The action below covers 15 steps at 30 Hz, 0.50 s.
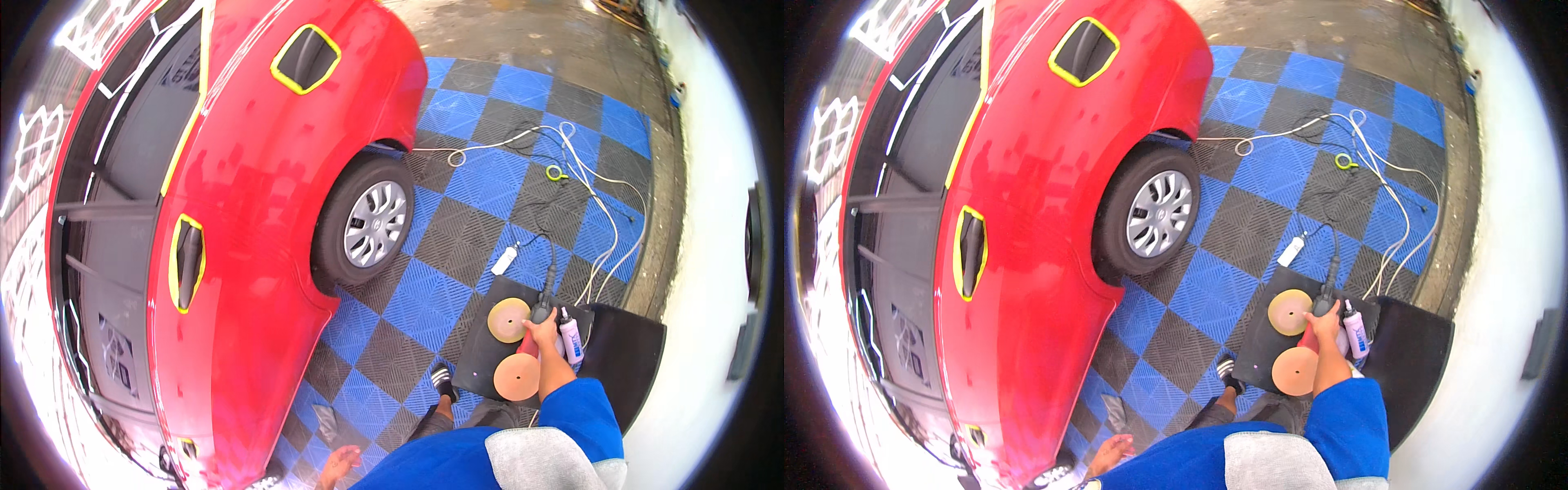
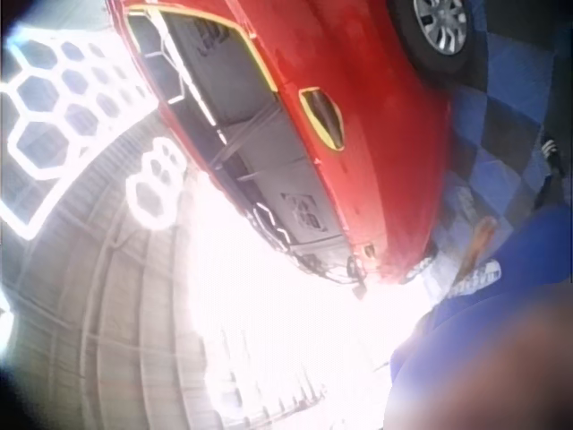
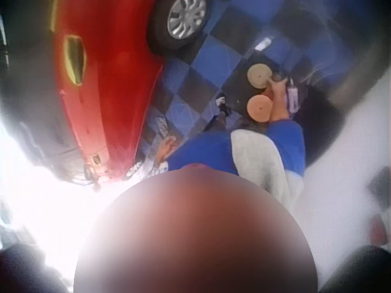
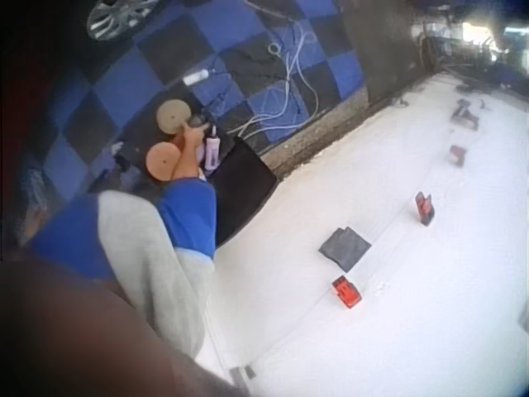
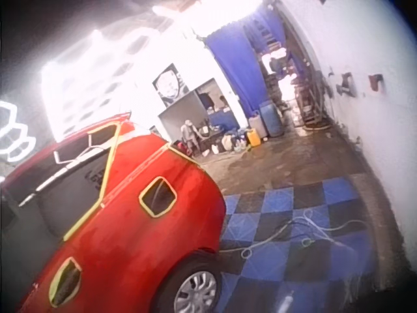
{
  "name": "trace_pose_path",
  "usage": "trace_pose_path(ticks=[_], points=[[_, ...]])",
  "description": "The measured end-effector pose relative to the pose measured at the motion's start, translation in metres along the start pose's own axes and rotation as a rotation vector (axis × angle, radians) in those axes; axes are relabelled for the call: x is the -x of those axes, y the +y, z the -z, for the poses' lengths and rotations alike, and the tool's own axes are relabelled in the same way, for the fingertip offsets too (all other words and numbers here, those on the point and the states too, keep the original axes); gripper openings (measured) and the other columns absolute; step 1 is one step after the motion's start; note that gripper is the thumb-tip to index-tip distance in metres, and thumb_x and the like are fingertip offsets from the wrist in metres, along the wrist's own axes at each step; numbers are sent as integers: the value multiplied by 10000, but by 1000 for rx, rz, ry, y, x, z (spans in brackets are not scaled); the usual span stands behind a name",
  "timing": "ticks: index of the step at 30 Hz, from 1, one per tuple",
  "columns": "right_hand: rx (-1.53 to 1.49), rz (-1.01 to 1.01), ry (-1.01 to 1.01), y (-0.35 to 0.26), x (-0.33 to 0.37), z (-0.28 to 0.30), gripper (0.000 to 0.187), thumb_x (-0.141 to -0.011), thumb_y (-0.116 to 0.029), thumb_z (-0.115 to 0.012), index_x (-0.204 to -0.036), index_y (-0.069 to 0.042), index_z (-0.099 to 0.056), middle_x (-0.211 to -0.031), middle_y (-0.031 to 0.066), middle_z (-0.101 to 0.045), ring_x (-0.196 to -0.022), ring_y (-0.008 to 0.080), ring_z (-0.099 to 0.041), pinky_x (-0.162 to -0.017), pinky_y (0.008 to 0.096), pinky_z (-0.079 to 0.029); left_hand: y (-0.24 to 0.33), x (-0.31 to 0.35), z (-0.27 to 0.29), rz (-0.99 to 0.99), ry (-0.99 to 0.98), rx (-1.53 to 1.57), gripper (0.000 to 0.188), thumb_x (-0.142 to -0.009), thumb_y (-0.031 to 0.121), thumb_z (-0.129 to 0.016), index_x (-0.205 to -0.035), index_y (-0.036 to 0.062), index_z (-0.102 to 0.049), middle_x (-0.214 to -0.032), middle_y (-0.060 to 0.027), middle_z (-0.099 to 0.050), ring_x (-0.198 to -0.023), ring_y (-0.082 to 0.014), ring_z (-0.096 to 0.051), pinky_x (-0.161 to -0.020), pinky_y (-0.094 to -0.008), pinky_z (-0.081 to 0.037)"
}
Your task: The person coils a long extension cord and places it on a table. They then pick up a polishing machine, coil its cable, and set it down. Finally, they move a chair with detailing supplies to a different spot in the garage.
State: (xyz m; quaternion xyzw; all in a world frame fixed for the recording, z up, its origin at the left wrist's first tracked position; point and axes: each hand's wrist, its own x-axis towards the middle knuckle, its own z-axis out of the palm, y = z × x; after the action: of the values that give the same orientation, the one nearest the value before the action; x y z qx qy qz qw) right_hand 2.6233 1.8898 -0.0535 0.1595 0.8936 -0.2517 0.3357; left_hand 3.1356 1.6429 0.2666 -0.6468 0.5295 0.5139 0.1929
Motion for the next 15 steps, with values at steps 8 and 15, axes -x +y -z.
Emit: trace_pose_path(ticks=[8,15], points=[[27,180,8,11,5,-3,1043,-611,-377,-768,-1404,24,-222,-1177,315,-569,-1105,437,-562,-958,444,-445,-87,-11,7,-30,104,54,374,-885,293,-655,-1156,39,-611,-833,-83,-681,-751,-152,-648,-724,-293,-519],[-199,270,79,48,27,4,956,-614,-362,-765,-1320,106,-320,-1167,265,-575,-1065,365,-582,-942,384,-453,-145,-7,-13,-106,84,-16,450,-885,393,-625,-1177,51,-606,-823,-94,-688,-751,-159,-650,-700,-308,-509]])
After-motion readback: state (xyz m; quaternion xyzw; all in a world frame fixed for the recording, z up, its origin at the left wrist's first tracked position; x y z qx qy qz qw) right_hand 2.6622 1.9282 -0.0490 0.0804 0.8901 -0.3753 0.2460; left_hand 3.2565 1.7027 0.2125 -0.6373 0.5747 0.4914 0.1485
